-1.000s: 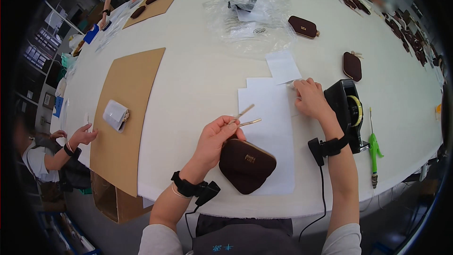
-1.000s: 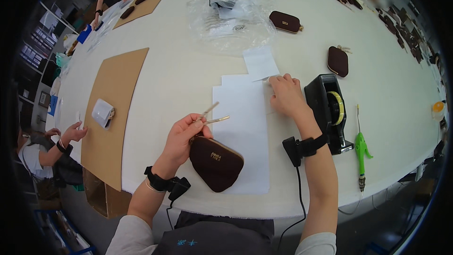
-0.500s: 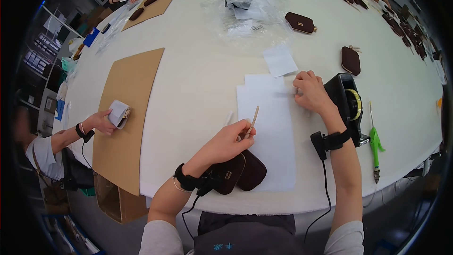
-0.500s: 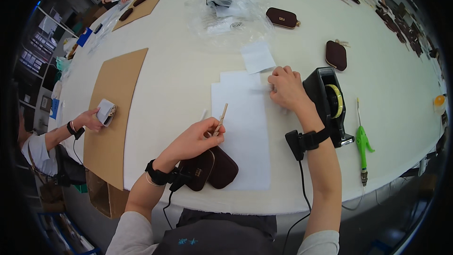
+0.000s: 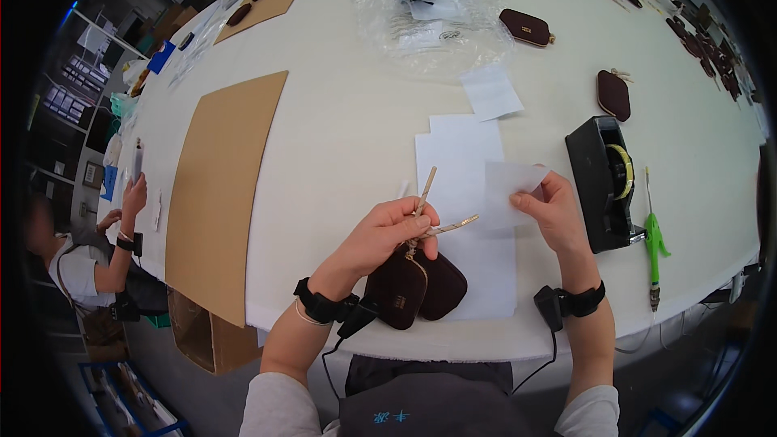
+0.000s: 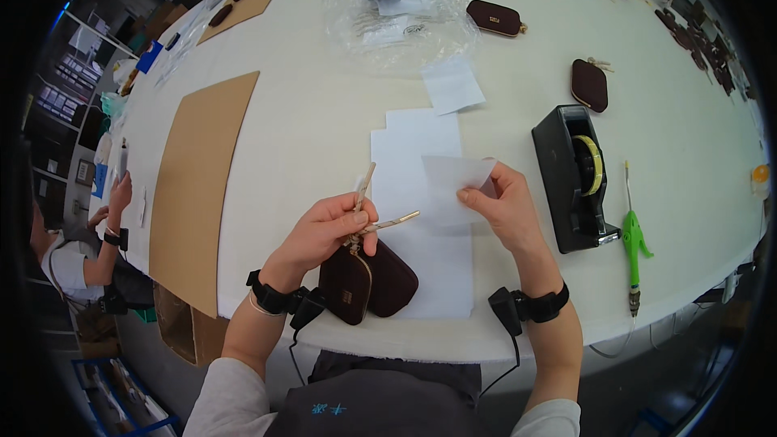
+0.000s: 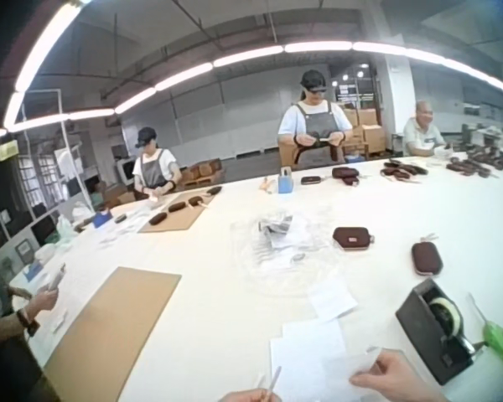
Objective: The person places small maroon pouches into white paper sleeves, folds the sleeves, and seals them with a tape dispenser. The person also uses a green tool to adjust the pouches before packaging. The process is repeated for multiple pouches on a white table.
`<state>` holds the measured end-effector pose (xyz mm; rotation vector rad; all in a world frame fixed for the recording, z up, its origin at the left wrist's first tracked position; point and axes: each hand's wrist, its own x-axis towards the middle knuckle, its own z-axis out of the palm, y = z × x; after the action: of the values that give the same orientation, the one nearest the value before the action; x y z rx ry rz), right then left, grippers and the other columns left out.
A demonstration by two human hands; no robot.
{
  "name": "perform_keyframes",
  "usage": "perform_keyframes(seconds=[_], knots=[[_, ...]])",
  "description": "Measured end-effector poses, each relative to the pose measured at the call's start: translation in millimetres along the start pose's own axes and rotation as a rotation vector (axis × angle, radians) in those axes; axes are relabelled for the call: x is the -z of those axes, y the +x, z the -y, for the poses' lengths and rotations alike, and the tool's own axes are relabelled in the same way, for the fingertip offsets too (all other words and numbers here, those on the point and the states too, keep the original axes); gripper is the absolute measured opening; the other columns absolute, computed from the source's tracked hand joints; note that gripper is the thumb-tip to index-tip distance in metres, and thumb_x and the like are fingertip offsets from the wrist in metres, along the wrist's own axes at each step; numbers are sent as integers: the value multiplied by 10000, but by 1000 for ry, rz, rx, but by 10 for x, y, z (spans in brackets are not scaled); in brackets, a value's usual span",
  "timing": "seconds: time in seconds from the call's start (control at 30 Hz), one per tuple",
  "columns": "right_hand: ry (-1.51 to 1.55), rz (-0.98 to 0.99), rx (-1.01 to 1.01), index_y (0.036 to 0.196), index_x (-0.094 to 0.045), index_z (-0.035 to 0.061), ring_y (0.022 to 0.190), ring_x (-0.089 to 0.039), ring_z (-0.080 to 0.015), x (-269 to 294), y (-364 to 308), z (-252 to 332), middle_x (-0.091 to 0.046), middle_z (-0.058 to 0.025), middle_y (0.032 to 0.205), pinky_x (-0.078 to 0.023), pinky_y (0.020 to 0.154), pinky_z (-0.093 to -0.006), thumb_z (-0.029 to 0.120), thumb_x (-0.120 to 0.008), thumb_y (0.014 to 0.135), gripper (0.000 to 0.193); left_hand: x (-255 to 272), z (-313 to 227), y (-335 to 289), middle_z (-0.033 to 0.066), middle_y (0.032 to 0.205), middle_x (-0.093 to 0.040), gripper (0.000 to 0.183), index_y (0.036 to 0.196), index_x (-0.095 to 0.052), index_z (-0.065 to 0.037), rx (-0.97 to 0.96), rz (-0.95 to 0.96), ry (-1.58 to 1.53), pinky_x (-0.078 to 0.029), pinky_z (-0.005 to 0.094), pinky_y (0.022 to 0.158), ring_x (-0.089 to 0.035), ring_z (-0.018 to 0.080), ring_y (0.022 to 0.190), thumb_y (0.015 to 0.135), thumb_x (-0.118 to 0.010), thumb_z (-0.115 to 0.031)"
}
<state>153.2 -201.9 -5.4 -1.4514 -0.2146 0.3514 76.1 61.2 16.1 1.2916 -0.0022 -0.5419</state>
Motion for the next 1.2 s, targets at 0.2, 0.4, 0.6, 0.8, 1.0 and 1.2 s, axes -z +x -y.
perform_keyframes(seconds=[0.2, 0.4, 0.6, 0.8, 1.0, 1.2], knots=[[115, 190, -6, 1024, -630, -13, 832, -610, -121, -220, -66, -141, -651, -47, 921, -505, 751, -270, 78, -669, 859, 193, -69, -10, 76, 44, 707, -619, 181, 1022, -543, -47, 44, 31, -30, -405, 231, 647, -559, 87, 683, 984, -481, -213], [239, 240, -66, 1066, -609, -6, 844, -620, -135, -433, -104, -133, -638, -55, 956, -527, 748, -291, 40, -654, 854, 221, -99, 63, 115, 35, 705, -590, 220, 1076, -529, -29, 53, -96, 78, -411, 238, 644, -543, 90, 652, 979, -460, -213], [126, 248, -43, 989, -613, -8, 797, -628, -122, -471, -152, -175, -629, -44, 902, -522, 705, -263, 9, -650, 827, 167, -133, 21, 34, 55, 909, -606, 299, 1236, -484, -27, -14, -210, 397, -440, 246, 754, -580, 130, 788, 967, -463, -157], [83, 238, -54, 930, -621, -6, 739, -624, -103, -472, -135, -189, -645, -35, 837, -505, 672, -246, 8, -629, 836, 95, -176, -24, -130, 58, 889, -630, 396, 1280, -447, -37, -10, -132, 520, -442, 263, 800, -576, 113, 854, 895, -536, -28], [70, 290, -73, 912, -621, -2, 721, -617, -93, -498, -132, -211, -653, -35, 819, -488, 656, -238, 50, -630, 861, 74, -102, 91, -54, 49, 840, -646, 227, 1100, -584, 16, 3, -126, 360, -456, 222, 700, -579, 76, 760, 880, -589, -43], [57, 273, -127, 926, -606, -10, 689, -623, -104, -510, -146, -177, -660, -59, 816, -495, 635, -231, 74, -628, 881, 98, -90, 105, -16, 55, 722, -657, 151, 932, -645, 35, 9, -234, 266, -456, 202, 602, -578, 71, 642, 863, -652, -99]])
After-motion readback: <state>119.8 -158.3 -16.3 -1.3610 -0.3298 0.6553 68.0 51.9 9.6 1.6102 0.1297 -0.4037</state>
